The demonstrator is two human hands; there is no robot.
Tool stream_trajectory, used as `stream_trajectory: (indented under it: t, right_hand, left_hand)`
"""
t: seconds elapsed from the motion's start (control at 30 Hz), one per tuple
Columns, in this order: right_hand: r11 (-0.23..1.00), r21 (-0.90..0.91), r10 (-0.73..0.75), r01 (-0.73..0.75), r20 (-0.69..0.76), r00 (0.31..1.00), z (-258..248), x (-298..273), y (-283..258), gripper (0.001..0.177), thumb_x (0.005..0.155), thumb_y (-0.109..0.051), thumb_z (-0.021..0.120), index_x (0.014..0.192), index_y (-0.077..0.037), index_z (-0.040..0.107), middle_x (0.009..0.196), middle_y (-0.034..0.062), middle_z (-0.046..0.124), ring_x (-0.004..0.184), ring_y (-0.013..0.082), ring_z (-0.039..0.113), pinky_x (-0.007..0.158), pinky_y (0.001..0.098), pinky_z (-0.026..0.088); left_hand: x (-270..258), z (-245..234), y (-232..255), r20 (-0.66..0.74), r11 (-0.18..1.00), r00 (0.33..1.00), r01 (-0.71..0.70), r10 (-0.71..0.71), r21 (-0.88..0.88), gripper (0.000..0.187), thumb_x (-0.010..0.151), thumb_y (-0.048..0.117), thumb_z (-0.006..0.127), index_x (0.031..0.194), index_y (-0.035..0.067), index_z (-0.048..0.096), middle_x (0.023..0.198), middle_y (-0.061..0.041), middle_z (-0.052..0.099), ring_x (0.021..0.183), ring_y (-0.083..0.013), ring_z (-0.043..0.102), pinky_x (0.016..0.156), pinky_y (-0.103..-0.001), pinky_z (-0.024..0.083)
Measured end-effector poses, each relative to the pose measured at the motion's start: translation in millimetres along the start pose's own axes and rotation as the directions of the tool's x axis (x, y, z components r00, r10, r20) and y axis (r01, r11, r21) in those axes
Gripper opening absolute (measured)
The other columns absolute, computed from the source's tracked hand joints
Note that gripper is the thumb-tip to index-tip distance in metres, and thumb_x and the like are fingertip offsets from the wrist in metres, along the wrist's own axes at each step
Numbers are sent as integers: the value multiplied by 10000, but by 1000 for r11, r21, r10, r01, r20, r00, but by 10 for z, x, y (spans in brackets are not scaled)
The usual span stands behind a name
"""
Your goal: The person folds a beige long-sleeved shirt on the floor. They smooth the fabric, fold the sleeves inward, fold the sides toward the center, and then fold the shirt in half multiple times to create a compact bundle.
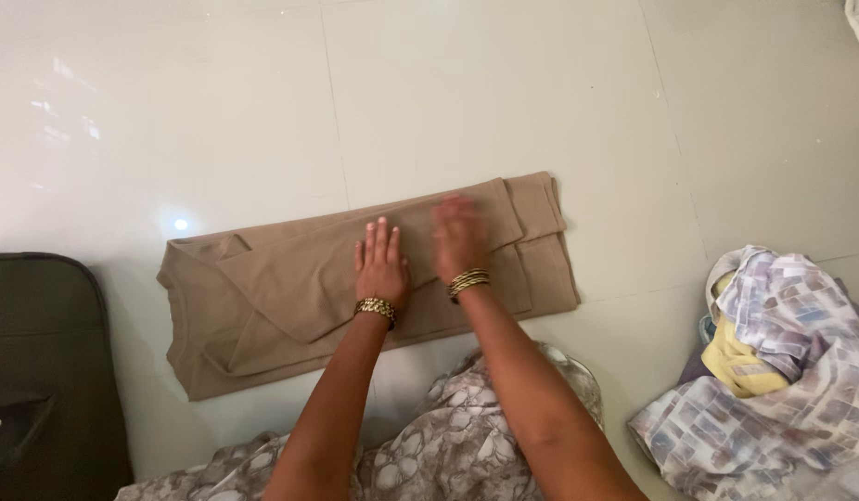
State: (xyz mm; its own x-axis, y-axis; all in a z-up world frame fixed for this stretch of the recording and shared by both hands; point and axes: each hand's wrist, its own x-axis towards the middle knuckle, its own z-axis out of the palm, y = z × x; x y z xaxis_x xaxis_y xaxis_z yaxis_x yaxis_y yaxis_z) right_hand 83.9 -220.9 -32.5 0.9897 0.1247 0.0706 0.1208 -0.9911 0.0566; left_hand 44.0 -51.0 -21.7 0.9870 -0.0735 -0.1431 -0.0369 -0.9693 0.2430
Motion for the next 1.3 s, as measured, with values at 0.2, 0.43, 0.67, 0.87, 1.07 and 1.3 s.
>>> stream_trajectory:
  t: [0.2, 0.43, 0.67, 0.87, 1.07, 1.3]
  right_hand:
    - [960, 248, -204, 126, 320, 925, -202, 187, -237, 594, 1050, -466, 249, 1601, -248, 206, 1698, -19, 111, 1562, 218, 65, 1256, 513, 55]
    - [981, 50, 144, -188, 461, 876, -582, 441, 178, 725, 987, -652, 210, 1620, -325, 80, 1712, 15, -19, 1559, 260, -30, 1236, 539, 1]
    - [893, 162, 341, -419, 364, 867, -255, 356, 882, 639, 957, -528, 447, 1554, -356, 297, 1683, 28, 111, 1514, 318, 67, 1178, 608, 104]
    - [656, 611, 453, -444, 151, 878, -307, 194, 1278, 169, 889, -169, 727, 1033, -88, 762, 1007, 126, 752, 886, 295, 725, 796, 409, 572]
    - [793, 558, 162, -245, 195, 967, -469, 23, 783, 209, 893, -197, 751, 1059, -70, 764, 998, 160, 749, 901, 312, 715, 812, 419, 563]
    - [749, 639, -268, 176, 48, 962, -784, -558, -1009, 147, 861, -193, 736, 996, -160, 785, 972, 91, 736, 926, 293, 691, 845, 423, 553]
  left_hand:
    - [36, -141, 49, 125, 987, 992, -31, 11, 155, 674, 985, 439, 374, 1612, 237, 233, 1706, 15, 103, 1563, -253, 60, 1240, -525, 48]
    - [16, -445, 80, 188, 974, 979, 32, -75, 224, 757, 945, 598, 339, 1599, 247, 189, 1689, -1, 78, 1543, -253, 36, 1224, -519, 37]
    - [-188, -530, -294, 116, 983, 992, 35, -56, 179, 810, 940, 676, 371, 1597, 225, 228, 1692, -8, 112, 1547, -244, 64, 1238, -493, 72]
    - [-595, -744, -919, 136, 985, 988, 43, -67, 168, 722, 897, 600, 582, 1501, 237, 424, 1658, -54, 207, 1533, -272, 130, 1210, -510, 178]
    - [-790, -739, -2208, -188, 868, 863, 410, -469, -282, 388, 894, 280, 760, 1248, 145, 678, 1382, -145, 574, 1240, -359, 548, 1061, -463, 479]
    - [-648, -780, -2684, -170, 743, 774, 485, -610, -461, 282, 862, 187, 758, 1138, 148, 717, 1200, -96, 668, 1034, -295, 659, 899, -423, 543]
